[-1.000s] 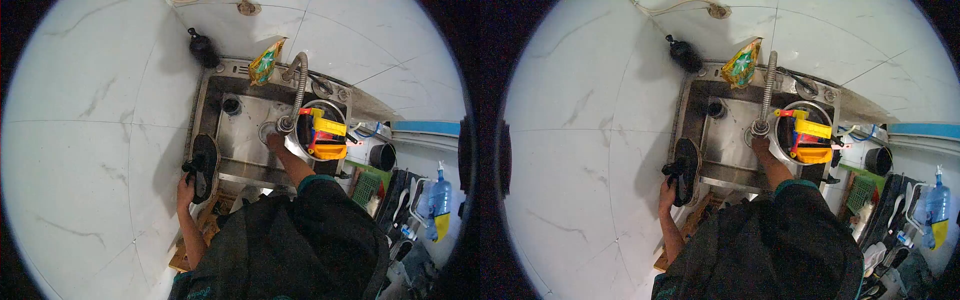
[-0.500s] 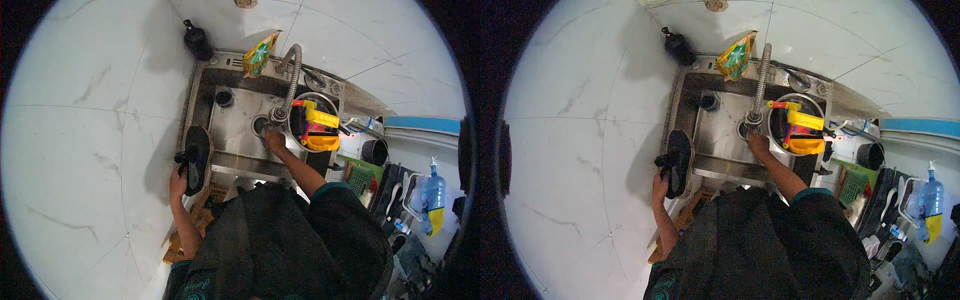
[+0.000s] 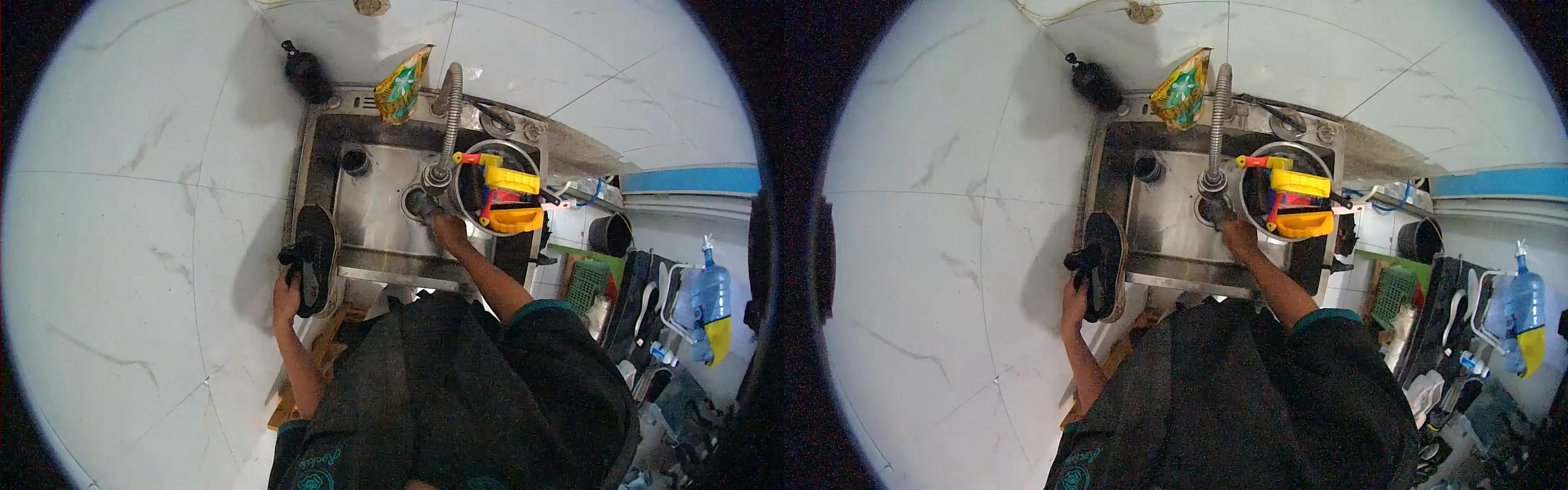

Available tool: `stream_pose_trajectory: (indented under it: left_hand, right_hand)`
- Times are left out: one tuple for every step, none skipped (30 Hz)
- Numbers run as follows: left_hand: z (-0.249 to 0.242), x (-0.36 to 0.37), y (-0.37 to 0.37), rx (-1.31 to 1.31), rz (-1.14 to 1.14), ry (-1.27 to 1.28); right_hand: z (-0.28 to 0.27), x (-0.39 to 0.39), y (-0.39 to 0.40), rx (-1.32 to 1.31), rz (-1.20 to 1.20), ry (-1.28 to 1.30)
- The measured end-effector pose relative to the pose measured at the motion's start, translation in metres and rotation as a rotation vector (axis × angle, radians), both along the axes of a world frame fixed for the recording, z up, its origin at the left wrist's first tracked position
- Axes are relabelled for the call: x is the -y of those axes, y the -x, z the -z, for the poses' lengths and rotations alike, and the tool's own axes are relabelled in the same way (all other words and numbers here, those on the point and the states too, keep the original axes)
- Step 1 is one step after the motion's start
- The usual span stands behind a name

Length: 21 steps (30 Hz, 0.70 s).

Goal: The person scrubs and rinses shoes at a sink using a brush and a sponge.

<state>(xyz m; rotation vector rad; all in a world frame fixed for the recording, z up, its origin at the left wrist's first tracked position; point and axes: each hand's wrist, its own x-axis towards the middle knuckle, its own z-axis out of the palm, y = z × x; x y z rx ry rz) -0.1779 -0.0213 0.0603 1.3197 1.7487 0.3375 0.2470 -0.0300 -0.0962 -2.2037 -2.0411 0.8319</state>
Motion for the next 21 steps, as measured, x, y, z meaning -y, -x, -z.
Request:
stream_pose_trajectory:
  left_hand:
    - [0.001,0.0,0.0,-0.005,-0.006,0.001]
    - [0.003,0.0,0.0,-0.009,-0.013,0.0]
    - [0.0,-0.001,-0.002,-0.014,-0.019,0.0]
    - [-0.003,-0.002,-0.004,-0.022,-0.009,0.0]
    - [-0.006,-0.001,-0.005,-0.032,0.0,0.0]
    - [-0.01,-0.001,-0.006,-0.04,0.01,0.0]
    - [-0.003,-0.001,-0.002,-0.032,0.016,-0.015]
    - [0.009,0.0,0.006,-0.024,0.021,-0.03]
    - [0.013,0.0,0.008,-0.015,0.025,-0.044]
    - [0.017,0.0,0.009,-0.021,0.006,-0.021]
    - [0.02,0.0,0.011,-0.027,-0.012,0.004]
    - [0.021,-0.001,0.011,-0.034,-0.031,0.027]
    - [0.011,-0.003,0.004,-0.011,-0.045,0.02]
    - [-0.001,-0.001,-0.003,0.011,-0.059,0.015]
    - [-0.009,0.001,-0.008,0.034,-0.071,0.012]
    - [-0.008,0.0,-0.006,0.05,-0.043,0.019]
    - [-0.004,-0.002,-0.002,0.066,-0.014,0.024]
    - [-0.006,-0.004,-0.002,0.081,0.013,0.03]
    - [-0.007,-0.004,-0.003,0.067,0.019,0.02]
    - [-0.008,-0.003,-0.004,0.052,0.023,0.011]
    - [-0.011,-0.003,-0.006,0.039,0.027,0.002]
  right_hand:
    - [0.001,0.001,-0.001,-0.002,-0.02,-0.012]
    - [0.002,0.002,-0.003,-0.004,-0.04,-0.025]
    - [0.0,0.002,-0.003,-0.006,-0.06,-0.037]
    - [0.0,0.001,-0.002,-0.001,-0.041,-0.007]
    - [0.0,-0.002,0.0,0.003,-0.023,0.024]
    - [0.001,-0.003,0.001,0.007,-0.004,0.055]
    - [0.002,-0.003,0.0,0.005,-0.026,-0.005]
    - [0.002,-0.002,-0.001,0.003,-0.048,-0.065]
    - [0.0,-0.002,-0.001,0.002,-0.072,-0.124]
    - [-0.002,-0.003,-0.001,0.004,-0.065,-0.114]
    - [-0.004,-0.003,0.0,0.006,-0.058,-0.104]
    - [-0.007,-0.004,0.001,0.007,-0.05,-0.094]
    - [-0.007,-0.007,0.002,0.006,-0.062,-0.098]
    - [-0.008,-0.008,0.003,0.004,-0.073,-0.098]
    - [-0.004,-0.006,0.003,0.002,-0.083,-0.097]
    - [-0.001,-0.005,0.004,0.006,-0.087,-0.08]
    - [0.002,-0.005,0.004,0.01,-0.091,-0.063]
    - [0.002,-0.006,0.006,0.013,-0.097,-0.047]
    - [0.003,-0.008,0.008,-0.026,-0.018,-0.025]
    - [0.004,-0.01,0.011,-0.066,0.06,-0.002]
    - [0.002,-0.011,0.013,-0.104,0.138,0.021]
